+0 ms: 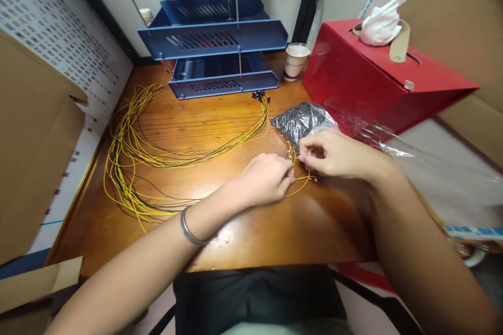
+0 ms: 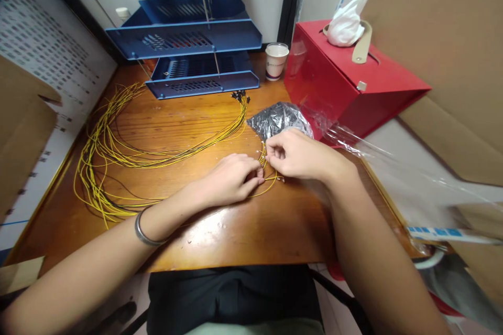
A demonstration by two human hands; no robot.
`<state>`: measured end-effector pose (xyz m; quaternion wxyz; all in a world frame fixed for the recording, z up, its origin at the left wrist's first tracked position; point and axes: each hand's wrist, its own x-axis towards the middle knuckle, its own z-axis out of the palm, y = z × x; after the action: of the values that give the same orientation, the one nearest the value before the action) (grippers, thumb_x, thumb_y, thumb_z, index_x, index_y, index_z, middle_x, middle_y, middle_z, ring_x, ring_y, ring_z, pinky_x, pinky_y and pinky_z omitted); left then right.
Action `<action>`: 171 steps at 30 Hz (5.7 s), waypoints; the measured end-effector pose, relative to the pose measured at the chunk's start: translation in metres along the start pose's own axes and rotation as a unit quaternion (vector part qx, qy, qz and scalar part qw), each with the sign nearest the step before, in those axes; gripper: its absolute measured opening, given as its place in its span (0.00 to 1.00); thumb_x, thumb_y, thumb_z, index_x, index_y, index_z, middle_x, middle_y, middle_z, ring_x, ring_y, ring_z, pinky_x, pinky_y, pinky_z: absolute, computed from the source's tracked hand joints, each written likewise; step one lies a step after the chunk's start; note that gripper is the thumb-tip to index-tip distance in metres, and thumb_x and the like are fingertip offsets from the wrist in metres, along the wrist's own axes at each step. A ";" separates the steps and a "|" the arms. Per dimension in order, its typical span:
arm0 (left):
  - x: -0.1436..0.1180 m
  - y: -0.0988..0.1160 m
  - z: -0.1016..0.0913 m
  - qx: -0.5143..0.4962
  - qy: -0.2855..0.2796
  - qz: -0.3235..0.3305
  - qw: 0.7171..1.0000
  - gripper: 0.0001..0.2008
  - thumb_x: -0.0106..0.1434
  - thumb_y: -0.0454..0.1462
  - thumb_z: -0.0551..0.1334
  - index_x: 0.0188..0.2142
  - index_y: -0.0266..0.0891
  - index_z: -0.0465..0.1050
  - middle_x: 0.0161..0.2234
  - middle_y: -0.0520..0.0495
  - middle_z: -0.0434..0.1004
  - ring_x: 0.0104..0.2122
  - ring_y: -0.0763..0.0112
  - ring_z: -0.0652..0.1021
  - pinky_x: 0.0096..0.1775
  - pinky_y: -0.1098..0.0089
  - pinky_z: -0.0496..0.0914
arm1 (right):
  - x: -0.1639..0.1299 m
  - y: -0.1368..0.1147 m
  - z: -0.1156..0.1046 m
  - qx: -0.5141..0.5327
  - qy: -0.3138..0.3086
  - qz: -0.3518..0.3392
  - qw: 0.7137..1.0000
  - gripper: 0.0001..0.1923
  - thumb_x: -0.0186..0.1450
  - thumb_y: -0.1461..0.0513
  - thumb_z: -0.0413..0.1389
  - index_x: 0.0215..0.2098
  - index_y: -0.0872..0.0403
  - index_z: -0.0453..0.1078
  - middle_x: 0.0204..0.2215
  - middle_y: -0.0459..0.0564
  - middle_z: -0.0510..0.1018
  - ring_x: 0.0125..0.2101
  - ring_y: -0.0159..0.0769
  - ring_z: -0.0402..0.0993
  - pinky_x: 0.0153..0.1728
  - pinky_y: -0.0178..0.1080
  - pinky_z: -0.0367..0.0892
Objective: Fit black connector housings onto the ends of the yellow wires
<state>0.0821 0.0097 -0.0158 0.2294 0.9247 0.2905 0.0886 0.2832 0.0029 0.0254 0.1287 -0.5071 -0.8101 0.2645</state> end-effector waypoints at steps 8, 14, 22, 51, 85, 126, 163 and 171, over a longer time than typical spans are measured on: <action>-0.001 -0.002 -0.002 -0.130 0.057 -0.069 0.988 0.04 0.63 0.32 0.59 0.31 0.37 0.72 0.27 0.50 0.79 0.25 0.72 0.74 0.32 0.71 0.66 | -0.001 -0.003 -0.002 0.015 0.053 0.020 0.998 0.10 0.61 0.62 0.54 0.22 0.52 0.65 0.17 0.43 0.72 0.19 0.31 0.65 0.25 0.36 0.59; 0.000 -0.003 0.007 -0.072 0.119 -0.089 0.986 0.04 0.63 0.32 0.58 0.32 0.37 0.72 0.28 0.48 0.78 0.27 0.69 0.75 0.33 0.69 0.67 | -0.002 -0.008 -0.003 0.038 0.135 0.033 0.990 0.11 0.64 0.58 0.55 0.25 0.52 0.66 0.15 0.43 0.71 0.17 0.32 0.66 0.23 0.36 0.58; -0.003 -0.001 -0.006 -0.055 0.133 -0.083 0.986 0.09 0.69 0.37 0.58 0.35 0.36 0.75 0.35 0.44 0.79 0.37 0.63 0.77 0.42 0.64 0.69 | 0.006 -0.017 0.010 0.202 0.185 0.072 0.959 0.14 0.66 0.52 0.59 0.29 0.53 0.69 0.18 0.45 0.75 0.14 0.29 0.66 0.18 0.35 0.60; -0.047 -0.019 -0.030 -0.391 0.241 -0.171 0.872 0.16 0.64 0.45 0.66 0.45 0.35 0.74 0.36 0.47 0.81 0.33 0.71 0.77 0.37 0.71 0.69 | 0.019 -0.038 0.055 0.411 0.086 0.006 0.908 0.13 0.60 0.54 0.66 0.28 0.56 0.75 0.23 0.43 0.73 0.17 0.23 0.63 0.19 0.31 0.56; -0.051 -0.009 -0.027 -0.418 0.069 -0.185 0.887 0.18 0.71 0.44 0.56 0.35 0.34 0.79 0.22 0.53 0.72 0.24 0.76 0.69 0.32 0.73 0.63 | 0.026 -0.035 0.063 0.494 0.288 0.104 0.813 0.19 0.58 0.54 0.68 0.42 0.55 0.72 0.31 0.51 0.85 0.10 0.18 0.53 0.10 0.30 0.48; -0.050 -0.020 -0.021 -0.393 0.074 -0.167 0.901 0.26 0.71 0.46 0.53 0.22 0.34 0.76 0.25 0.46 0.79 0.27 0.71 0.74 0.38 0.71 0.65 | 0.016 -0.046 0.068 0.134 0.173 0.026 0.975 0.26 0.71 0.50 0.53 0.60 0.56 0.73 0.36 0.52 0.85 0.20 0.32 0.68 0.28 0.39 0.67; -0.051 -0.017 -0.017 -0.348 0.110 -0.193 0.911 0.24 0.72 0.46 0.53 0.25 0.37 0.76 0.22 0.50 0.80 0.28 0.69 0.78 0.42 0.71 0.67 | 0.016 -0.048 0.065 0.079 0.240 0.046 0.966 0.23 0.69 0.54 0.55 0.58 0.57 0.76 0.28 0.49 0.85 0.17 0.32 0.69 0.25 0.37 0.67; -0.051 -0.021 -0.013 -0.329 0.086 -0.204 0.918 0.25 0.72 0.47 0.52 0.25 0.38 0.75 0.22 0.51 0.79 0.24 0.71 0.75 0.34 0.72 0.66 | 0.014 -0.050 0.065 0.049 0.206 0.023 0.977 0.21 0.70 0.56 0.54 0.54 0.59 0.78 0.42 0.56 0.86 0.38 0.43 0.83 0.39 0.40 0.74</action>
<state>0.0260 0.0001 -0.0155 0.5082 0.7061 0.4463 0.2099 0.2078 -0.0211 -0.0014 0.3111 -0.5624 -0.7403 0.1970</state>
